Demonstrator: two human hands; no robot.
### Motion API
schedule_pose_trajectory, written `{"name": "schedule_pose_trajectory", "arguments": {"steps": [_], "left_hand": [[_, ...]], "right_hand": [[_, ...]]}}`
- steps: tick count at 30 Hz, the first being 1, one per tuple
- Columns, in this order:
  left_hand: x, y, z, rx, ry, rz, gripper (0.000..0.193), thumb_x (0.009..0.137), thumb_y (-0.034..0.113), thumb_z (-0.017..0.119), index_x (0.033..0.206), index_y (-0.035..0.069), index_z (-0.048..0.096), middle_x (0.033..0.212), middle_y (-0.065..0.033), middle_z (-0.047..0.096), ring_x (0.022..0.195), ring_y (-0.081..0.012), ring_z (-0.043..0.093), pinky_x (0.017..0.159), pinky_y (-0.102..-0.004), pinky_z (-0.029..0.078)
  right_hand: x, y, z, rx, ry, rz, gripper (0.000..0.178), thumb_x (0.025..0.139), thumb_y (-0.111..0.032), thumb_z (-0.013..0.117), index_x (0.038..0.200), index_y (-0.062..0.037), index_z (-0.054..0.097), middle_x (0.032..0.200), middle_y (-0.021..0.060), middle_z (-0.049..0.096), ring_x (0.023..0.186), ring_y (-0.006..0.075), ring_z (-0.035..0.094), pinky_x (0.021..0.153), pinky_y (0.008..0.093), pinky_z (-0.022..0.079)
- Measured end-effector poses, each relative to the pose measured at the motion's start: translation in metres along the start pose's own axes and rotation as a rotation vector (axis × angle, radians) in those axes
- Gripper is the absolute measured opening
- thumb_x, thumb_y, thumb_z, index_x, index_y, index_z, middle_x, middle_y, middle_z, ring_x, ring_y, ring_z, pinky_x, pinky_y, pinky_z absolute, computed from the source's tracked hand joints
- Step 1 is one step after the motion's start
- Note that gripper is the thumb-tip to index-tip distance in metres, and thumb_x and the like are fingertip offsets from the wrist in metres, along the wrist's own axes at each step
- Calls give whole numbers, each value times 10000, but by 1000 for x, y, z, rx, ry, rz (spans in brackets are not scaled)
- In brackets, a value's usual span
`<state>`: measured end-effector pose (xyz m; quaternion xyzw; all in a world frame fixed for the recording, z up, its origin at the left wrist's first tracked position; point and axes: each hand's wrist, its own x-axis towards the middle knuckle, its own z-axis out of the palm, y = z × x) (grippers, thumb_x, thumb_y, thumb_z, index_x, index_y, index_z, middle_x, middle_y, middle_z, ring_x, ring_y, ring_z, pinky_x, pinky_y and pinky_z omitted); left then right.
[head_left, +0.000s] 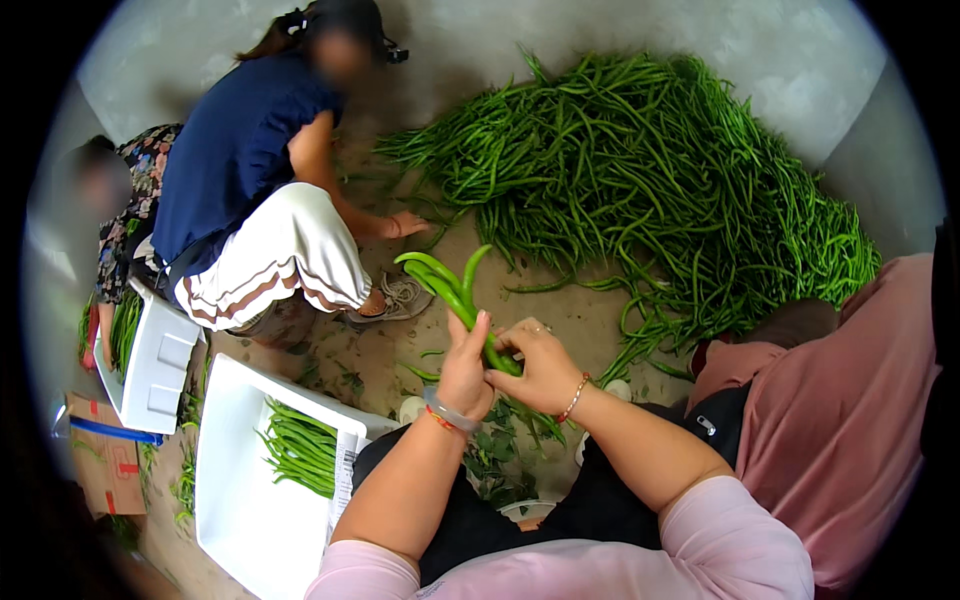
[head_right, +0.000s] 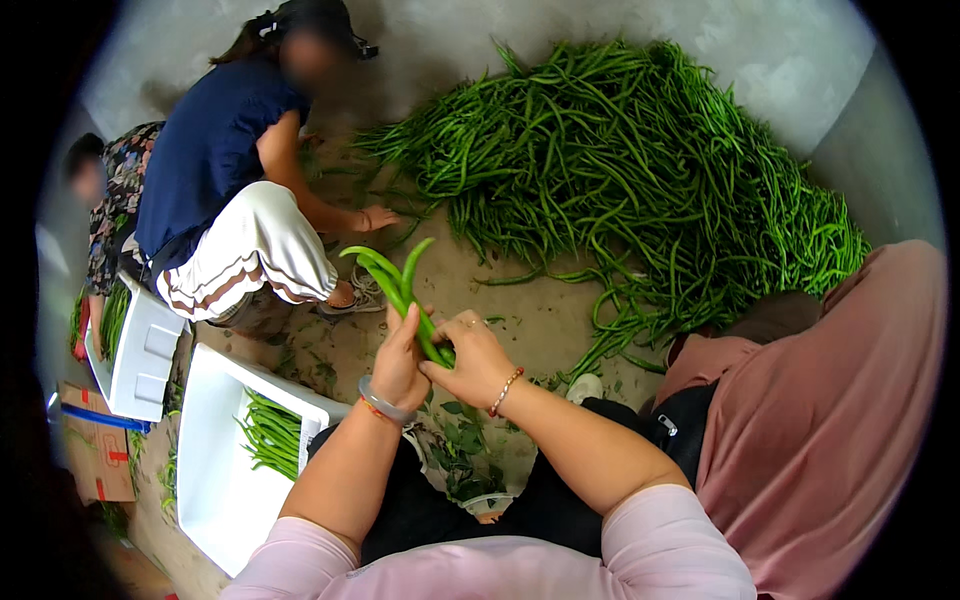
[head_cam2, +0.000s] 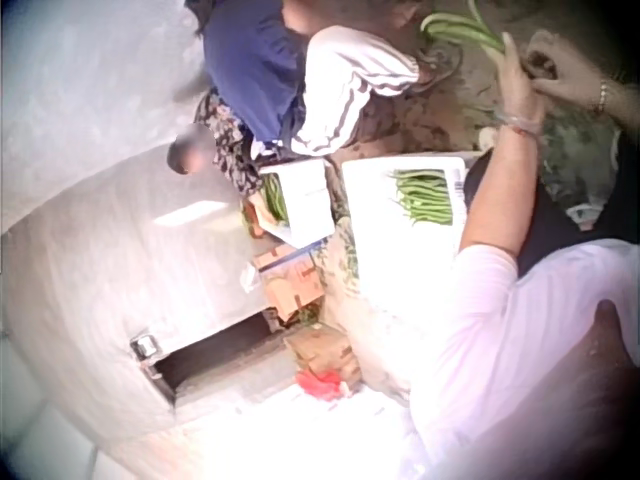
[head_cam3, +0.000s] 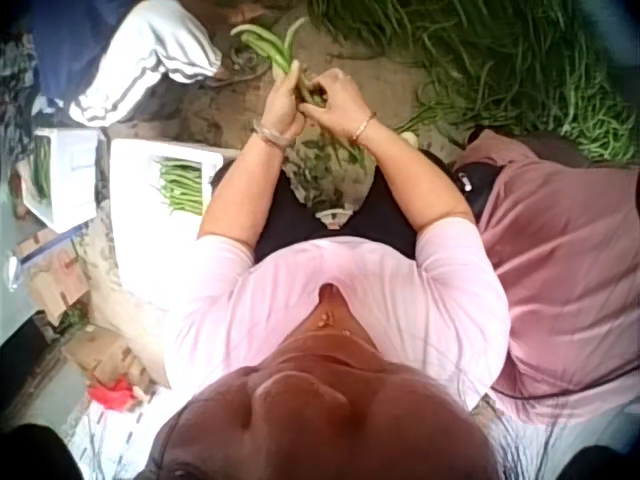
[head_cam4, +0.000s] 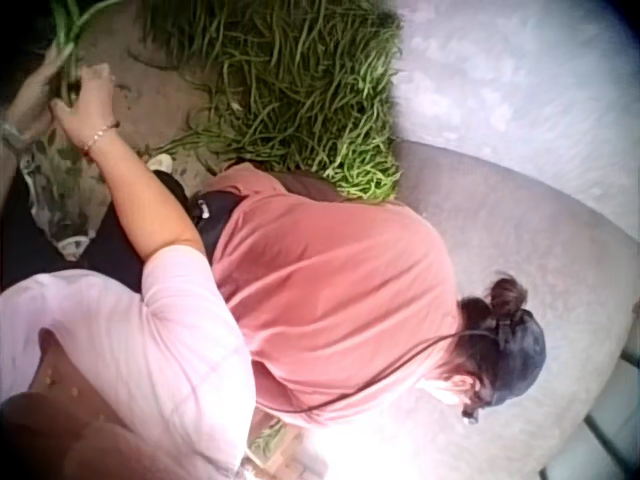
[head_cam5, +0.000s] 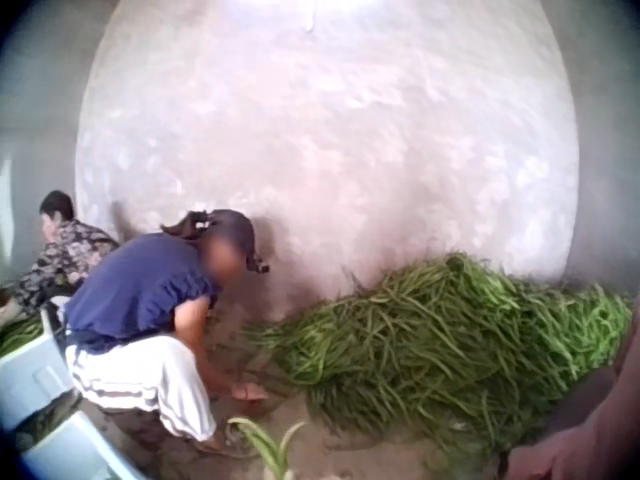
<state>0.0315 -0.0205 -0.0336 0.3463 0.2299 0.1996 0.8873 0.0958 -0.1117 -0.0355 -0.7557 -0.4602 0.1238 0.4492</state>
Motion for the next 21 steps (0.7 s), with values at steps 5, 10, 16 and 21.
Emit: {"name": "schedule_pose_trajectory", "arguments": {"steps": [5, 10, 16, 21], "left_hand": [[4, -3, 2, -111, -54, 42, 253, 838, 208, 369, 1049, 68, 361, 958, -40, 402, 884, -161, 404, 799, -300, 316], [11, 1, -8, -69, 5, 67, 147, 804, 43, 402, 949, 23, 419, 871, -65, 464, 785, -150, 470, 721, -263, 399], [0, 26, -17, 66, 238, 79, 178, 784, 75, 463, 942, 29, 396, 876, -81, 481, 706, -153, 517, 576, -279, 456], [-35, 93, -50, -39, 422, 321, 135, 798, 90, 430, 916, 41, 389, 771, -94, 486, 635, -181, 497, 549, -300, 439]], "right_hand": [[3, 4, -2, 64, 41, 29, 160, 710, -108, 526, 808, 17, 510, 800, 130, 511, 799, 265, 467, 702, 312, 379], [11, 10, 12, 487, 132, 93, 139, 784, -119, 466, 845, -3, 514, 867, 71, 510, 817, 153, 478, 725, 253, 364], [13, -12, 16, 602, 254, -171, 184, 813, -180, 442, 897, -20, 479, 858, 66, 507, 775, 160, 496, 709, 284, 388], [18, -20, 20, 728, 439, -271, 232, 844, -252, 373, 915, -36, 419, 807, 46, 473, 720, 135, 461, 678, 281, 403]]}}
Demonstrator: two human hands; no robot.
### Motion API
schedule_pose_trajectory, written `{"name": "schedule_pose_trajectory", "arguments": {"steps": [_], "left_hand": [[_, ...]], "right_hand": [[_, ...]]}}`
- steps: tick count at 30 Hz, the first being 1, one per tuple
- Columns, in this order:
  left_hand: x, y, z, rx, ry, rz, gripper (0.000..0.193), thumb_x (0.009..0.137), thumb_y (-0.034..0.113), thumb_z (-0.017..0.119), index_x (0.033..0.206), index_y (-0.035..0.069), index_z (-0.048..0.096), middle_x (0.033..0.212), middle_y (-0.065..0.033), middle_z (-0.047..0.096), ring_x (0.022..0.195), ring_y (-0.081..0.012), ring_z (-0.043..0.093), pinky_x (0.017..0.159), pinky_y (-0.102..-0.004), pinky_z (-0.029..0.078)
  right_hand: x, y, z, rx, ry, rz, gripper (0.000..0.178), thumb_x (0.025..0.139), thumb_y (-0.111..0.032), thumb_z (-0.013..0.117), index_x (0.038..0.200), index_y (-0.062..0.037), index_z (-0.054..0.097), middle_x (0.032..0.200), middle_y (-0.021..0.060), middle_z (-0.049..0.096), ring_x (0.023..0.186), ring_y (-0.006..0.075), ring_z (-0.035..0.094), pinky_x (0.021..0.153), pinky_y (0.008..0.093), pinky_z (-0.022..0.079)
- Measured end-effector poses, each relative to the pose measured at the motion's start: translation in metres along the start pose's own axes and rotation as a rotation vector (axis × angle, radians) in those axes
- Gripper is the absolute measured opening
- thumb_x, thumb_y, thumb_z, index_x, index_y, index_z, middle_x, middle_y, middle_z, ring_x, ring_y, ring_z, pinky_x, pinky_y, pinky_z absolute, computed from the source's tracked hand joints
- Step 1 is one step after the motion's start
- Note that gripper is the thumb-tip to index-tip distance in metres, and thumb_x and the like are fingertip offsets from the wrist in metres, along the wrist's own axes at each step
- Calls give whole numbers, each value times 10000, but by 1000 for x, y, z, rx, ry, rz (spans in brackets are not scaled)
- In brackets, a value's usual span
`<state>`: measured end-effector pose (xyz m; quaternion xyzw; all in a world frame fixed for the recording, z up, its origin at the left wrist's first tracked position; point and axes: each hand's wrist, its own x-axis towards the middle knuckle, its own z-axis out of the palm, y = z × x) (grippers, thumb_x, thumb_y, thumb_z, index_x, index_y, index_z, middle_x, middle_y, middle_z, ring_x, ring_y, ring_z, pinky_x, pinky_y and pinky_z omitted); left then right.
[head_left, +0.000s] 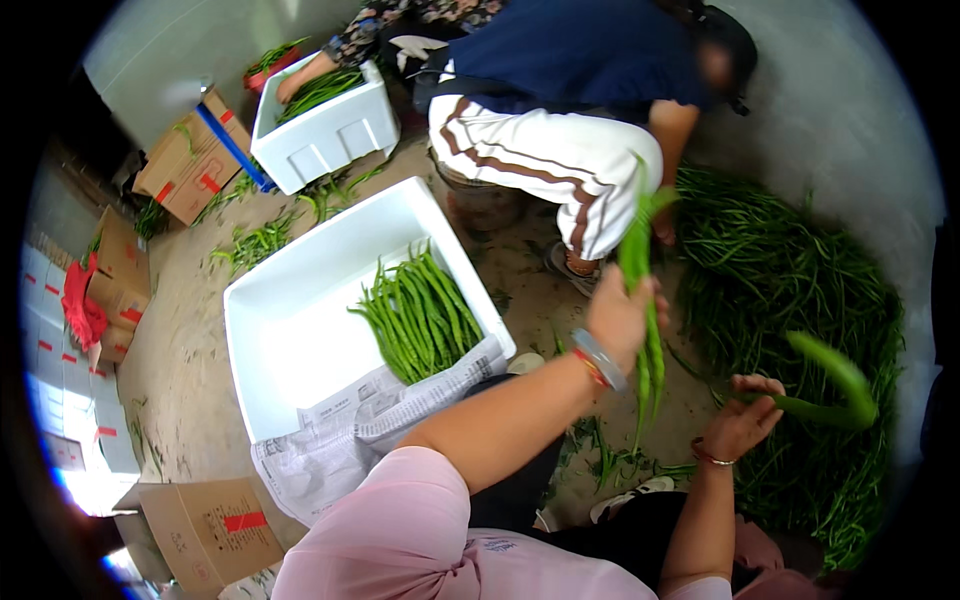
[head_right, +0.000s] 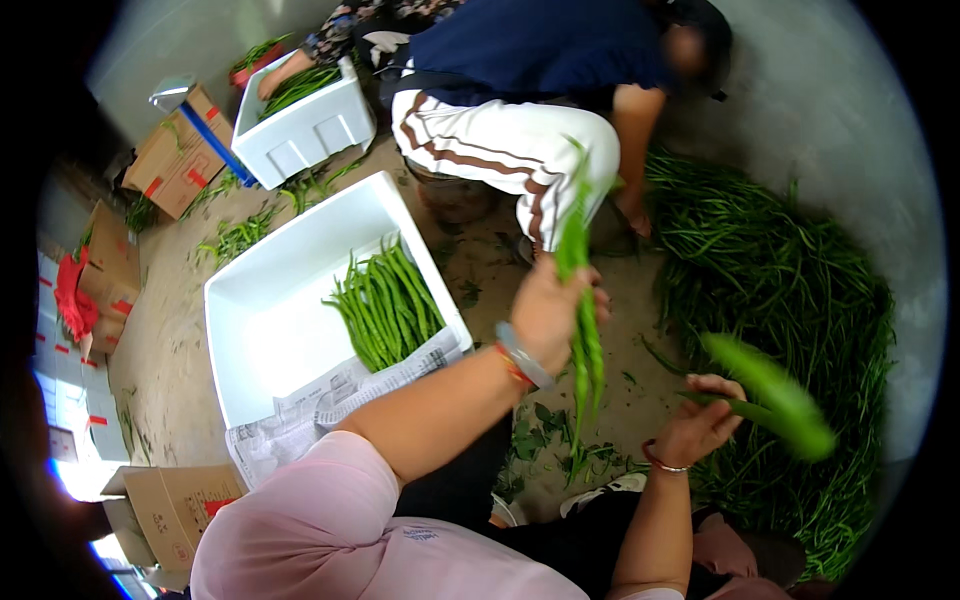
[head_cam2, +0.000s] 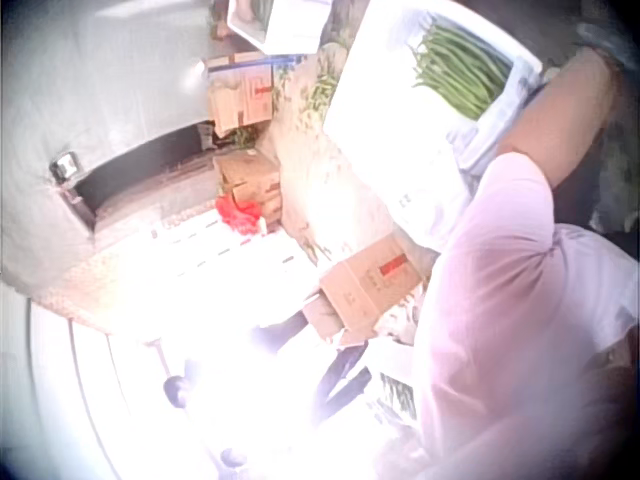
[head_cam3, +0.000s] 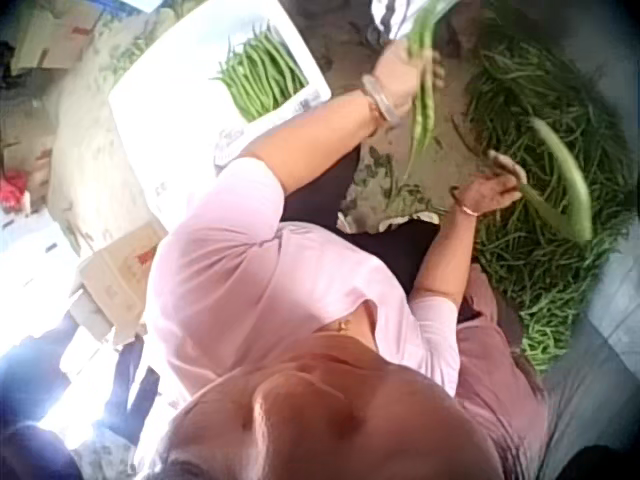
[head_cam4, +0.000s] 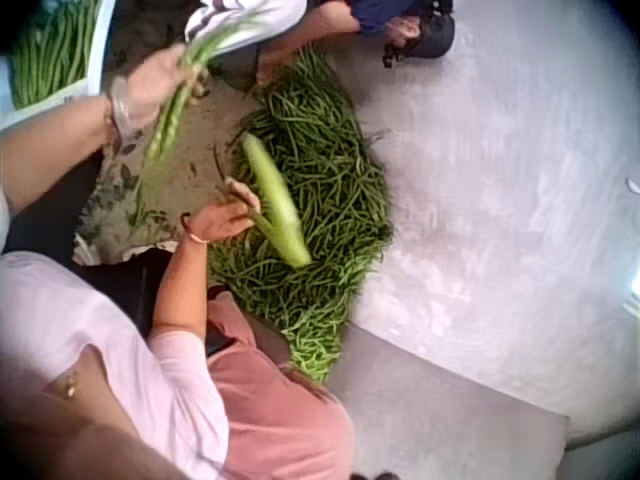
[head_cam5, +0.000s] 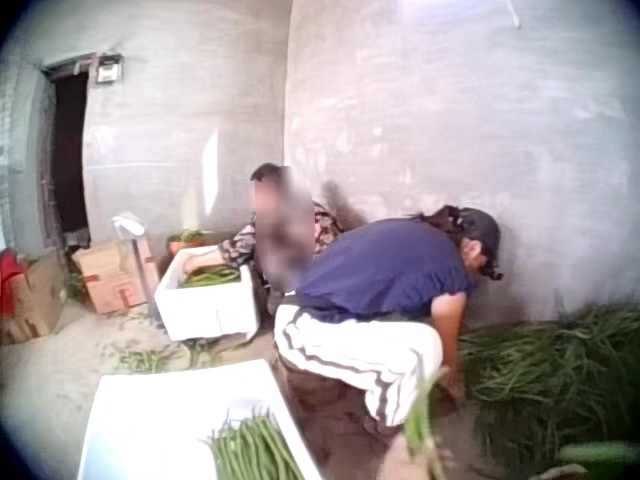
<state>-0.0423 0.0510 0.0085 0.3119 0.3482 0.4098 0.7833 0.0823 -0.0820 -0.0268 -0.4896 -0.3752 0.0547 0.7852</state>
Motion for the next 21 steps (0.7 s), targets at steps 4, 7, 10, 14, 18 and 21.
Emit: {"name": "schedule_pose_trajectory", "arguments": {"steps": [4, 7, 10, 14, 18, 21], "left_hand": [[6, 96, -106, -177, 323, 260, 140, 802, 112, 420, 910, 33, 379, 765, -100, 482, 671, -203, 484, 619, -329, 413], [19, 113, -248, -141, 746, 502, 173, 788, 51, 417, 952, 47, 364, 845, -78, 451, 700, -174, 475, 567, -314, 430], [20, 84, -372, -22, 859, 252, 121, 787, 40, 401, 904, 44, 371, 808, -92, 452, 652, -180, 470, 535, -326, 434], [40, 12, -437, 71, 868, -63, 47, 796, 41, 385, 842, 44, 375, 751, -95, 460, 593, -181, 462, 488, -338, 428], [60, -49, -481, 52, 838, -89, 150, 802, 89, 409, 940, 29, 405, 849, -110, 494, 684, -224, 482, 621, -383, 412], [71, -56, -462, 382, 977, -279, 427, 771, 205, 490, 1132, 13, 368, 1052, -153, 478, 892, -259, 485, 798, -342, 357]], "right_hand": [[14, 11, -26, -5, 168, 204, 207, 847, -239, 369, 937, -57, 411, 788, 24, 461, 696, 117, 453, 656, 259, 411], [11, 30, -39, -27, 283, 360, 213, 835, -249, 401, 937, -62, 410, 775, 17, 457, 669, 101, 440, 639, 255, 408], [2, 57, -59, -112, 396, 456, 208, 827, -248, 421, 914, -59, 417, 736, 13, 446, 639, 97, 419, 602, 257, 396], [-8, 72, -78, -231, 441, 521, 207, 826, -246, 425, 908, -56, 419, 709, 12, 435, 609, 101, 414, 582, 254, 397], [-18, 75, -72, -384, 500, 558, 211, 818, -241, 442, 904, -48, 435, 706, 24, 448, 612, 113, 411, 573, 278, 396], [-28, 76, -77, -505, 465, 574, 221, 811, -251, 455, 908, -53, 443, 707, 19, 454, 609, 111, 419, 563, 265, 391]]}}
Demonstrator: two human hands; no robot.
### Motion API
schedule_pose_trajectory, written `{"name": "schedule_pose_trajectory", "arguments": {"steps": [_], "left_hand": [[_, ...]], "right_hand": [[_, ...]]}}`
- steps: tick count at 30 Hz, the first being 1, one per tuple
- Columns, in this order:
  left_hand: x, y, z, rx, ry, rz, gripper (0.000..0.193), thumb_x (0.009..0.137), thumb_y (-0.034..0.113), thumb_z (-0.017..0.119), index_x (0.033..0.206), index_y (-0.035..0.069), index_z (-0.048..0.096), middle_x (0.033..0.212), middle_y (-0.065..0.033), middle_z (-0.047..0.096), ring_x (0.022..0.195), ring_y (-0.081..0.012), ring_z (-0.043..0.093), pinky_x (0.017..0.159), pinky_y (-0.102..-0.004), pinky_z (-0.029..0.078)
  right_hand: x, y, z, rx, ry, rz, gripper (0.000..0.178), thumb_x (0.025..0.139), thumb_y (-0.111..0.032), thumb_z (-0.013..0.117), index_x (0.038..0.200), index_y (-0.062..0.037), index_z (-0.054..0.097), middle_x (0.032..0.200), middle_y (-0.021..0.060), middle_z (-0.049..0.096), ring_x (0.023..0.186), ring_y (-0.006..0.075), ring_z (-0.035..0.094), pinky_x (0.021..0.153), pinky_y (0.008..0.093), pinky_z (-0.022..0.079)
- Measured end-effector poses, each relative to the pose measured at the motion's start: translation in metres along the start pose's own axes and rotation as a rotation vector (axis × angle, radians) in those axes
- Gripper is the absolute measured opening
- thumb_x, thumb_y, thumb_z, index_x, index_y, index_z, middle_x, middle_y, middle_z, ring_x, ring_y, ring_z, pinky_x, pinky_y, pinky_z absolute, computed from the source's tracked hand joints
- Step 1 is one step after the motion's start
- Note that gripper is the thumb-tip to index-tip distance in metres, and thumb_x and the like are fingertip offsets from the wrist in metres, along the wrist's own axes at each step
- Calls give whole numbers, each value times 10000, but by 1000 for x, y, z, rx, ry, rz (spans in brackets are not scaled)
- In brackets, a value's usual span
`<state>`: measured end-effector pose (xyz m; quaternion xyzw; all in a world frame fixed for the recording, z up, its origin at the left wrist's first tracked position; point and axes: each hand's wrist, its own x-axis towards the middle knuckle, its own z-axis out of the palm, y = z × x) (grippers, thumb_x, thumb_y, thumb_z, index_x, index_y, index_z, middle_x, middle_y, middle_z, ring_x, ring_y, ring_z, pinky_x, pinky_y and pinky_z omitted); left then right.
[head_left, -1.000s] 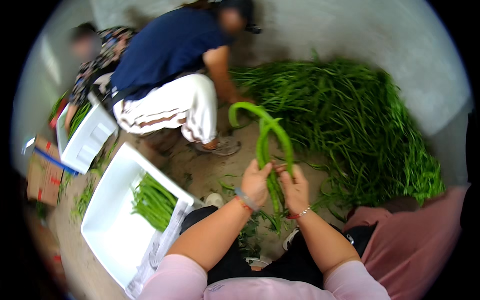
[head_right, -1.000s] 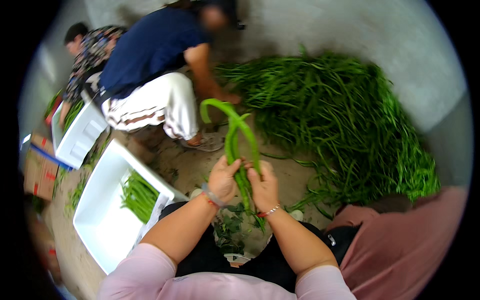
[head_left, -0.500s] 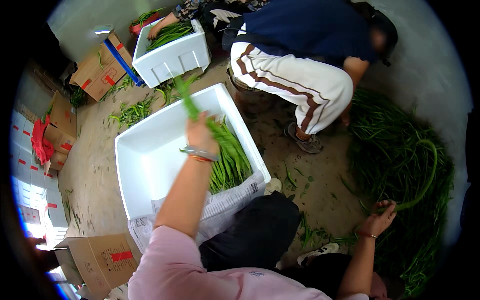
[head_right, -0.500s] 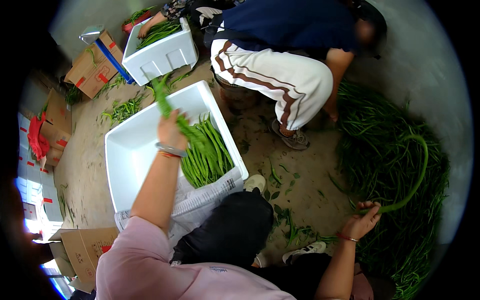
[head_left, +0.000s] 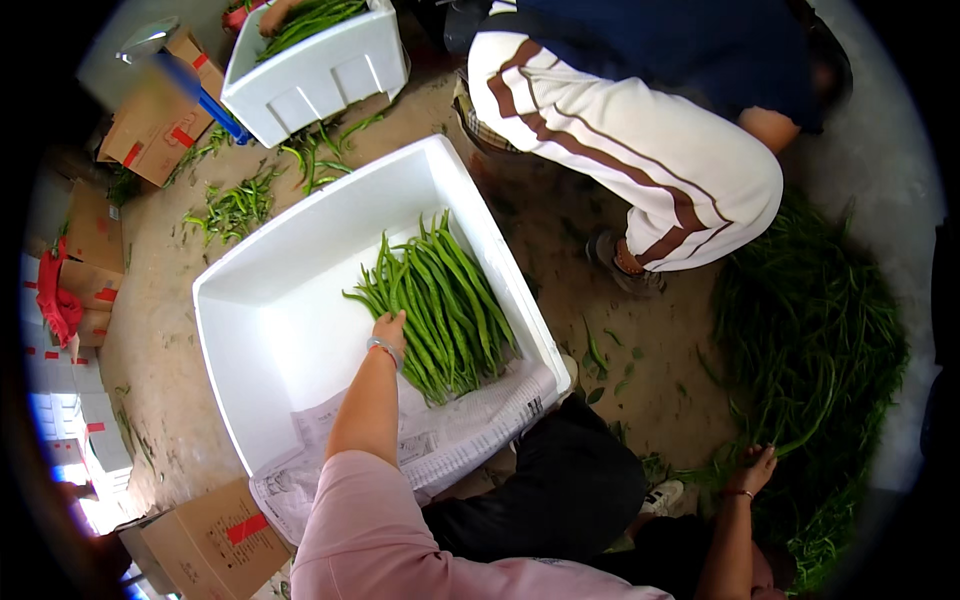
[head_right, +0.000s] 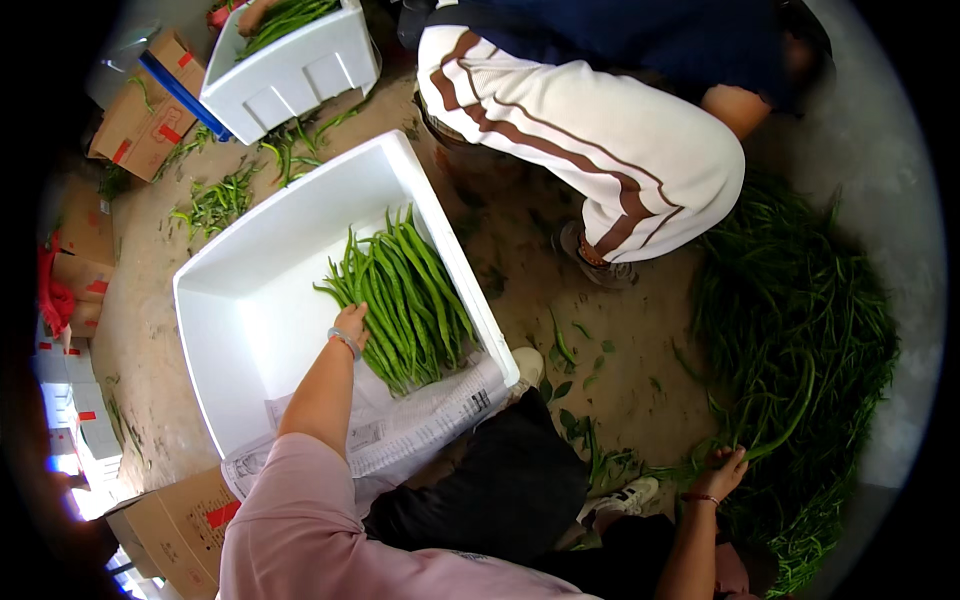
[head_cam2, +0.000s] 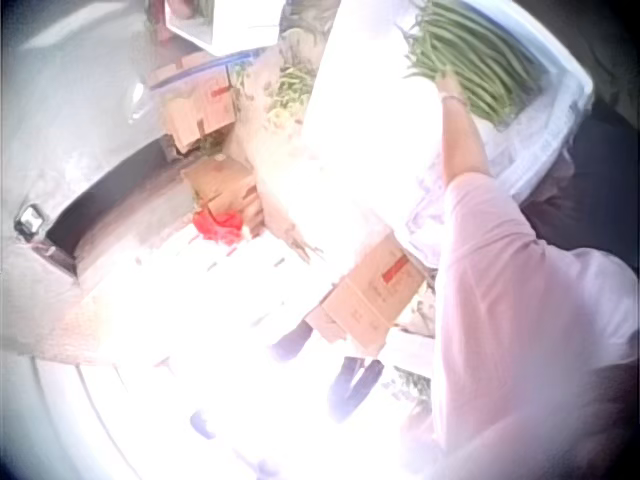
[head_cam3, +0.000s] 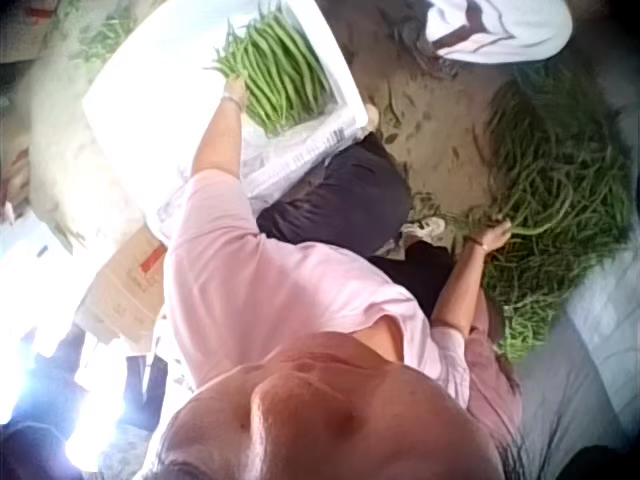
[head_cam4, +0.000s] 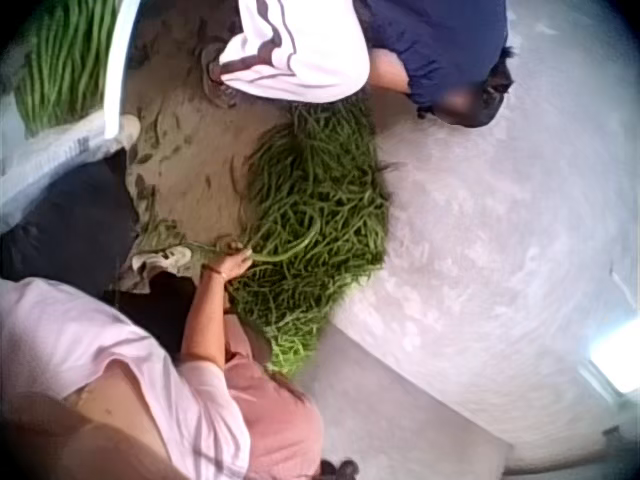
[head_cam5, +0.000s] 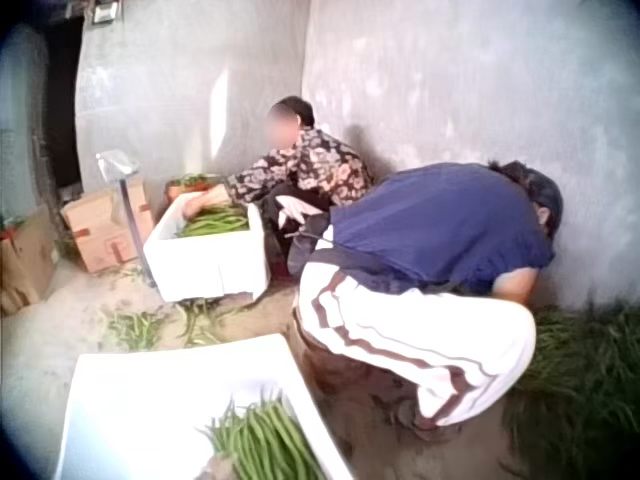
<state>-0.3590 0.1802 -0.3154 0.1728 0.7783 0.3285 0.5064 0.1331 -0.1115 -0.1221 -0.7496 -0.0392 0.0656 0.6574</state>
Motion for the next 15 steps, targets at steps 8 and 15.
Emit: {"name": "schedule_pose_trajectory", "arguments": {"steps": [8, 15], "left_hand": [[85, -56, -38, 1027, 32, 555, 461, 757, 307, 476, 1084, -15, 426, 992, -164, 517, 926, -274, 486, 791, -329, 380], [-238, 104, 73, -140, -671, 627, 355, 805, 101, 434, 1130, -22, 358, 1048, -120, 458, 979, -175, 442, 852, -264, 348]], "right_hand": [[4, 35, -11, -94, -230, 178, 246, 796, -302, 462, 881, -72, 439, 744, 46, 495, 681, 154, 492, 592, 289, 420], [-54, -65, 28, -48, -471, -221, 160, 838, -170, 381, 908, -28, 405, 666, 32, 460, 546, 89, 427, 515, 219, 379]]}}
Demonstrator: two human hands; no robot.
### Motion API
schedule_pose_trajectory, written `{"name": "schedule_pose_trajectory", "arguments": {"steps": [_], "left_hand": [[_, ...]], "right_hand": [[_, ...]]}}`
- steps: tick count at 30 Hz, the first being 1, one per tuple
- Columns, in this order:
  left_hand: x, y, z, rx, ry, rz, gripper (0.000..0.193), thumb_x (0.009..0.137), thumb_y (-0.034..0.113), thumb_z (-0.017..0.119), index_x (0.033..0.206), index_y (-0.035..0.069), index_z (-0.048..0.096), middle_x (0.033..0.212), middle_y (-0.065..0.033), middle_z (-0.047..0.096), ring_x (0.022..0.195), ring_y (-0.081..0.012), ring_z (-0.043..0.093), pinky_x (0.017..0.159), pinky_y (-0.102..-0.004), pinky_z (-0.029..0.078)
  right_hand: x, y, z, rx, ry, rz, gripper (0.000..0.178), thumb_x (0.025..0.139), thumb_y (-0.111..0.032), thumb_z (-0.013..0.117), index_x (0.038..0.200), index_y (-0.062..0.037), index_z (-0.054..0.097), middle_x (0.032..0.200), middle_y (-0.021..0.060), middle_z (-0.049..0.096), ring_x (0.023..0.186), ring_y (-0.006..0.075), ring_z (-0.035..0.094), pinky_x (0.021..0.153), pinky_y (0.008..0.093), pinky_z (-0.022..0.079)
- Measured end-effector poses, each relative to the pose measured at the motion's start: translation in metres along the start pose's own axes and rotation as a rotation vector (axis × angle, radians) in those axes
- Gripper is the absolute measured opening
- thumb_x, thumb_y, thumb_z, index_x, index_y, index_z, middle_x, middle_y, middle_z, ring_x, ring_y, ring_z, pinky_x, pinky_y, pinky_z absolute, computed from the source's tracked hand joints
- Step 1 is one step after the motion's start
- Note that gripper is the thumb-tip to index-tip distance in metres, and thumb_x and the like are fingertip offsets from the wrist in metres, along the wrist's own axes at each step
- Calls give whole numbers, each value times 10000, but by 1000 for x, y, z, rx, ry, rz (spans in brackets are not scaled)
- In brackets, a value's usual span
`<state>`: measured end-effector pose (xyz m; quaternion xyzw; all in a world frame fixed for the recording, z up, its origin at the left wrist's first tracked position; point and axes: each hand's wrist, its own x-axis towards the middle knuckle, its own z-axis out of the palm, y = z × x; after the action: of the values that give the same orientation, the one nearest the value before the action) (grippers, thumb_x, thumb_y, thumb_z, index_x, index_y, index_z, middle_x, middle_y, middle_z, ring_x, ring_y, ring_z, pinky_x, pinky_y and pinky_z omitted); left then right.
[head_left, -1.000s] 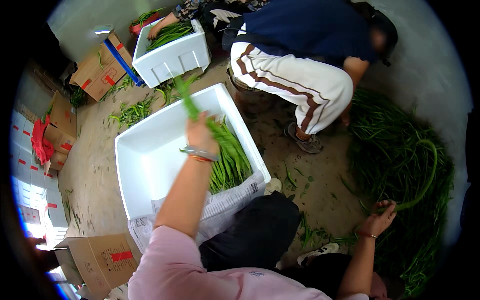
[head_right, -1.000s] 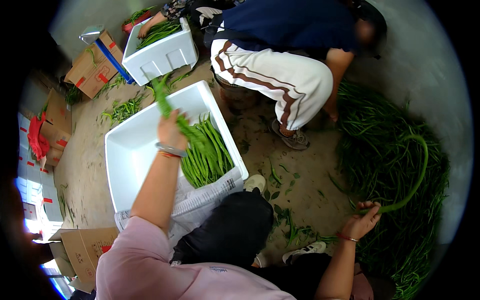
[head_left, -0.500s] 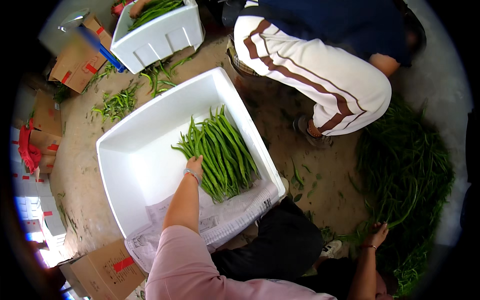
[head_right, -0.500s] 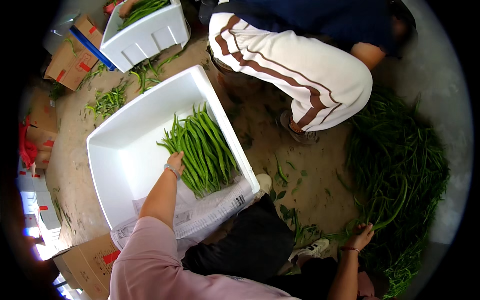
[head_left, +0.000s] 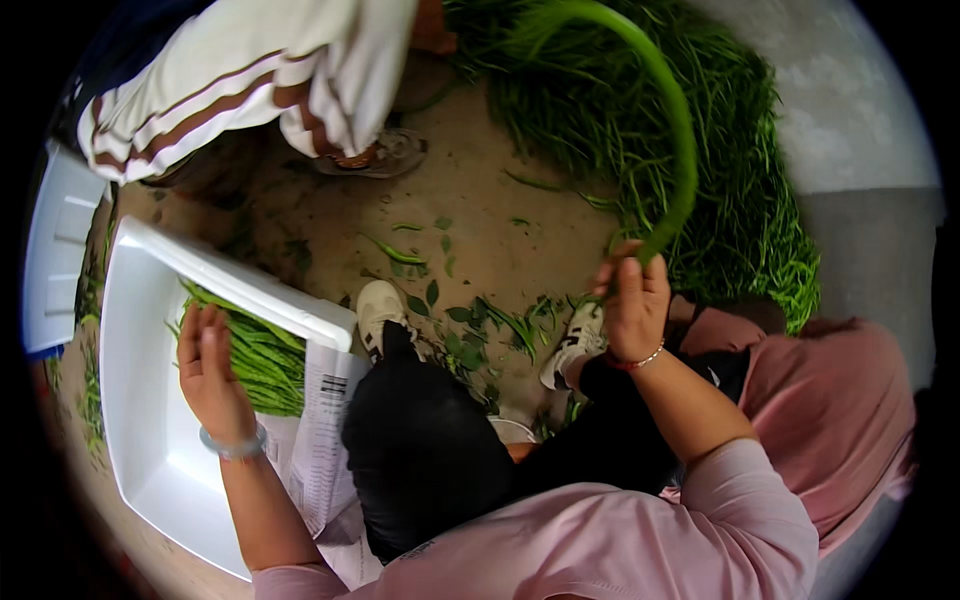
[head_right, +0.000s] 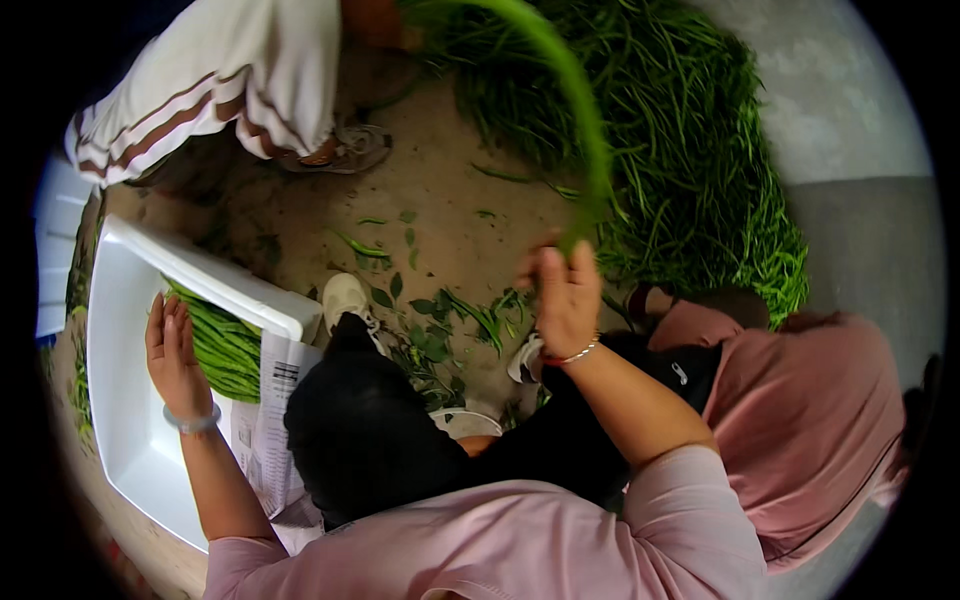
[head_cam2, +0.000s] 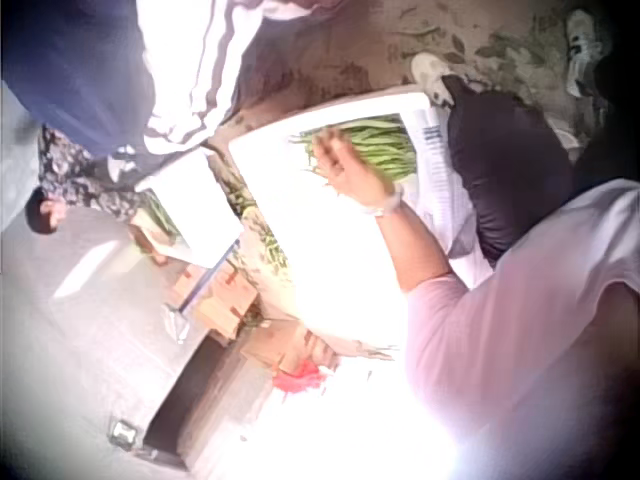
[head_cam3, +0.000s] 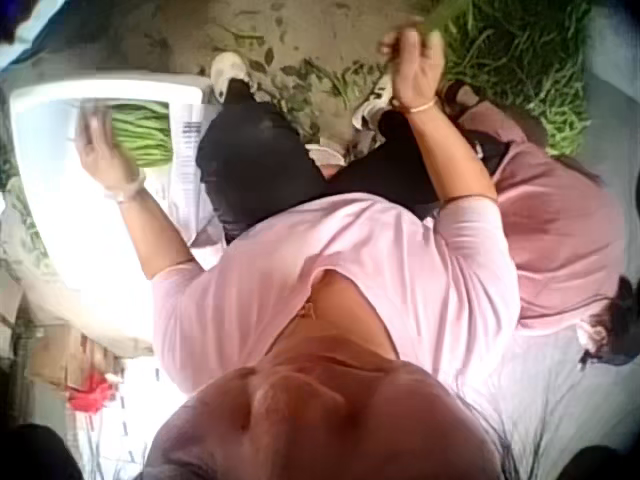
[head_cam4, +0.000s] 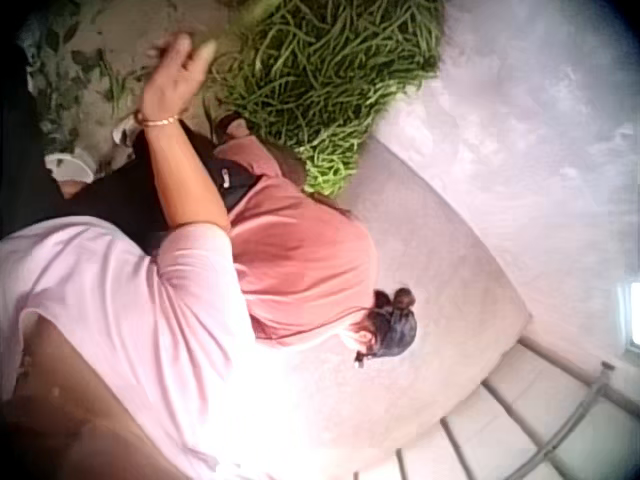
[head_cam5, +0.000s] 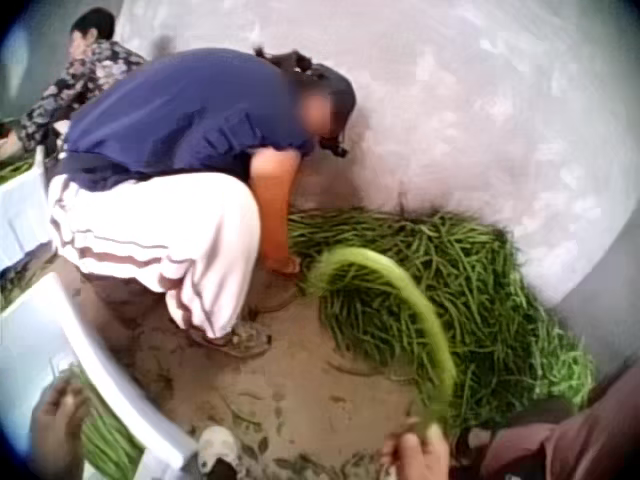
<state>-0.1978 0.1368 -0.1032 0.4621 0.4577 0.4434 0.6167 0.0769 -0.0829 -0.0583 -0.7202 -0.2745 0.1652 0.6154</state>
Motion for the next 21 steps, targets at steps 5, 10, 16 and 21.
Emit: {"name": "schedule_pose_trajectory", "arguments": {"steps": [5, 10, 16, 21], "left_hand": [[-70, 82, 140, -394, -550, -325, 509, 774, 128, 486, 1198, 0, 235, 1115, -153, 416, 1071, -229, 366, 906, -339, 258], [-85, 71, 165, -529, -327, -290, 271, 817, 105, 413, 1066, 14, 363, 886, -82, 490, 854, -176, 444, 821, -304, 331], [-78, 54, 163, -344, -128, -190, 282, 833, 140, 393, 1087, 26, 346, 873, -56, 474, 832, -167, 444, 850, -326, 323], [-79, 48, 172, -255, -95, -139, 287, 839, 132, 367, 1103, 26, 327, 873, -53, 448, 824, -160, 442, 858, -338, 322]], "right_hand": [[-1, -34, 46, 76, -767, 101, 166, 833, -137, 358, 918, -10, 421, 695, 64, 485, 594, 118, 481, 539, 235, 402], [21, 129, 12, -362, -473, -88, 259, 801, -239, 385, 791, -17, 517, 716, 146, 531, 677, 331, 498, 622, 371, 402], [-24, 298, -29, -1462, -1192, 713, 214, 699, -185, 535, 846, -39, 588, 860, 151, 566, 771, 247, 563, 633, 340, 460], [-67, 294, -9, -1364, -986, 942, 234, 675, -85, 556, 903, -35, 569, 921, 155, 551, 836, 261, 548, 656, 351, 464]]}}
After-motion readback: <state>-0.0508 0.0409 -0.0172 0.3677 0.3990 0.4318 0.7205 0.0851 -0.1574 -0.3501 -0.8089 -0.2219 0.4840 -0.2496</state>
